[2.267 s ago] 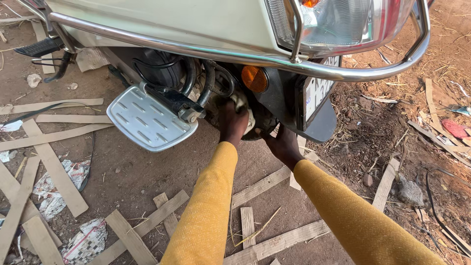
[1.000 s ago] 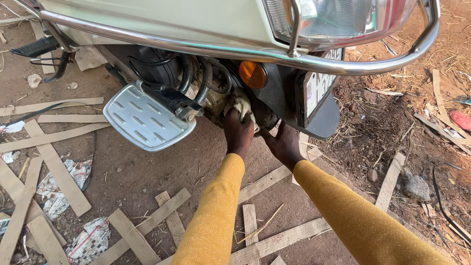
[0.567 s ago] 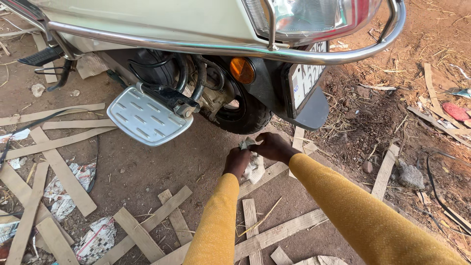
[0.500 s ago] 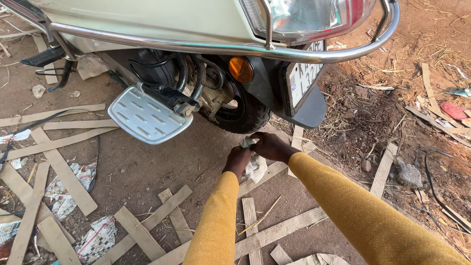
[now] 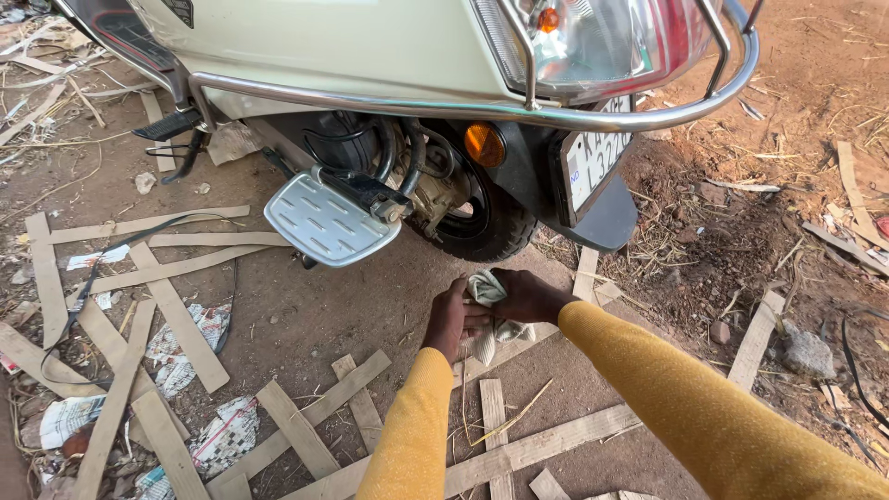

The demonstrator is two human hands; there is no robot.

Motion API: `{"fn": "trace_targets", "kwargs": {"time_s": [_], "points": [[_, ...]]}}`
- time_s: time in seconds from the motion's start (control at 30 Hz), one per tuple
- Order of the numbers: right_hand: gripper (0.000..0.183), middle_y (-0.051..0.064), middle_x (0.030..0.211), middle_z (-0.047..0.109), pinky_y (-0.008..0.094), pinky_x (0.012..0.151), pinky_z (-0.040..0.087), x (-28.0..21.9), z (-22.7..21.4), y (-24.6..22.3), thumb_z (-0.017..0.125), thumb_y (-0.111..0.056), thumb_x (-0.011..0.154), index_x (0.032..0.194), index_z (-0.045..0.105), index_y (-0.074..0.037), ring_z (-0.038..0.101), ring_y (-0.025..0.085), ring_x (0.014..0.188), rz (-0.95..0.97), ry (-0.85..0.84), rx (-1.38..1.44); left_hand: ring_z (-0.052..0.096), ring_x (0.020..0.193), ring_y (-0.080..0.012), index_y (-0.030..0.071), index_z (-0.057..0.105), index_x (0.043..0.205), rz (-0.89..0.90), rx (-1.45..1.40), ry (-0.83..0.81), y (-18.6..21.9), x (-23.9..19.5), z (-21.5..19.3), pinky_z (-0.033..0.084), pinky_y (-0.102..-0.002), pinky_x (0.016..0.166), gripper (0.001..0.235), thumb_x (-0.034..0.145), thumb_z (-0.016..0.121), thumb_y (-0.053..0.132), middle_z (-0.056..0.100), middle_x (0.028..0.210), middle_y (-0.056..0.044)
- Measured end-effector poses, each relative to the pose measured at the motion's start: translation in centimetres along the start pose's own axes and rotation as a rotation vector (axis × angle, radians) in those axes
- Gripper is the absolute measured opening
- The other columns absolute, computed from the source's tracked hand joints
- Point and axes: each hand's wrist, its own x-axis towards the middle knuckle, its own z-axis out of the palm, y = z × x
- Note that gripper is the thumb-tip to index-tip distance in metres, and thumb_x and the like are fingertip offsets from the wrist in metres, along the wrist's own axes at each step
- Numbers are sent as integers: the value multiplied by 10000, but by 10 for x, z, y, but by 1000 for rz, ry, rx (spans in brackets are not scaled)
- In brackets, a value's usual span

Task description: The person wipes the seat of a white motorcycle with a cloth, then moves to the front to clean the headlight, front guard, and engine area. The person uses a cloth to wipe various parts of the motorcycle, including the footrest and front fairing.

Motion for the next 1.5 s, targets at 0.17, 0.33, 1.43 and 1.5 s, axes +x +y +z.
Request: {"fn": "trace_targets", "kwargs": {"time_s": [0.17,0.33,1.43,1.5], "points": [[418,155,1002,767,398,822,614,2,-37,-19,764,-280,816,1157,650,-68,768,278,889,-58,194,131,716,752,-216,88,624,1213,145,664,-123,90,-35,7,560,-394,689,483,1001,467,493,767,953,-125],[268,183,881,779,406,739,646,3,-64,-38,672,-238,916,1051,715,-11,775,298,771,-23,132,30,707,760,-237,22,657,1058,603,2097,-388,149,-92,-8,577,-406,735,263,833,664,159,747,868,-144],[549,205,1295,662,451,1063,506,-6,-64,-234,623,107,696,1233,676,6,619,377,1235,-392,1133,-17,535,1143,-403,-18,613,1139,1358,949,635,218,-99,-84,418,-524,1003,226,954,599,113,583,1170,-209],[569,251,1309,643,461,996,529,-18,-58,-232,599,113,690,1245,666,12,637,414,1183,-337,1085,88,544,1120,-398,-16,623,1127,1351,891,632,216,-103,-77,421,-514,992,214,990,586,145,593,1138,-212]]}}
